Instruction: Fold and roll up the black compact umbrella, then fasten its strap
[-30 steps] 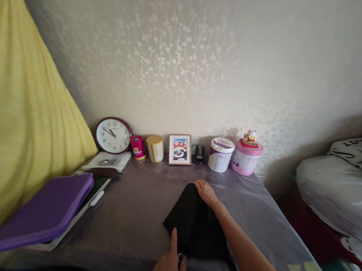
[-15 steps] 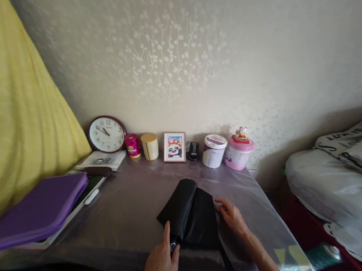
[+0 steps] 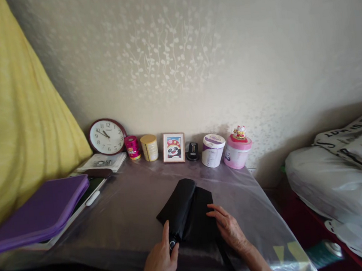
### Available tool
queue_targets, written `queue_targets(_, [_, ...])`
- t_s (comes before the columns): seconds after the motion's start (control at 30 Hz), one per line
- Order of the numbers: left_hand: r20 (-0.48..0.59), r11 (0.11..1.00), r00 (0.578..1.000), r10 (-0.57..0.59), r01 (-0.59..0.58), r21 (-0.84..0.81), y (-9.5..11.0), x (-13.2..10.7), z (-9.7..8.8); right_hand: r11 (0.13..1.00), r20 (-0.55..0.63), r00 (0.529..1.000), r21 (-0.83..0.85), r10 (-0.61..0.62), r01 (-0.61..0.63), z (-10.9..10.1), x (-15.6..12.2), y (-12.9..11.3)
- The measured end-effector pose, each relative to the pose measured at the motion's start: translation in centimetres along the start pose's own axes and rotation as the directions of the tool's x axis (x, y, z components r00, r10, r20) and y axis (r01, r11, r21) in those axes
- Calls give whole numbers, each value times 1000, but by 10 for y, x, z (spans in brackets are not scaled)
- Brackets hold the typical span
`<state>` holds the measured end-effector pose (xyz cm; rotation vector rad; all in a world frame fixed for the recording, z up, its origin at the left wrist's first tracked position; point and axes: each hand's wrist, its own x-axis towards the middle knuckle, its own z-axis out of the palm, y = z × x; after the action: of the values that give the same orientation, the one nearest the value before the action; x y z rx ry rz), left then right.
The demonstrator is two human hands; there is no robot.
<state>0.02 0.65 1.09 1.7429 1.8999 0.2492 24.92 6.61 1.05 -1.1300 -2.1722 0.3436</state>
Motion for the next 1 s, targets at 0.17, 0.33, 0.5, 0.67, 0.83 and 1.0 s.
queue_targets(0.17, [3, 1000, 1000, -6, 6, -22, 1, -2, -3, 999, 76, 997, 47, -26, 23, -3, 6, -8])
queue_targets(0.33, [-1, 998, 1000, -1, 1, -67, 1, -3, -6, 992, 77, 995, 115, -58, 49, -3, 15, -12])
queue_targets(0.5, [48, 992, 998, -36, 41, -121, 3, -4, -14, 989, 22, 995, 121, -94, 90, -3, 34, -21])
queue_targets(0.67, [82, 980, 995, -61, 75, -183, 7, -5, -20, 986, 34, 987, 49, -159, 157, -1, 53, -27])
queue_targets(0.83, [133, 967, 988, -80, 109, -228, 6, -5, -21, 984, 46, 984, -45, -169, 172, -4, 59, -27])
queue_targets(1.0, [110, 973, 992, -62, 84, -215, 6, -5, -23, 988, 105, 985, -58, -140, 146, -9, 56, -22])
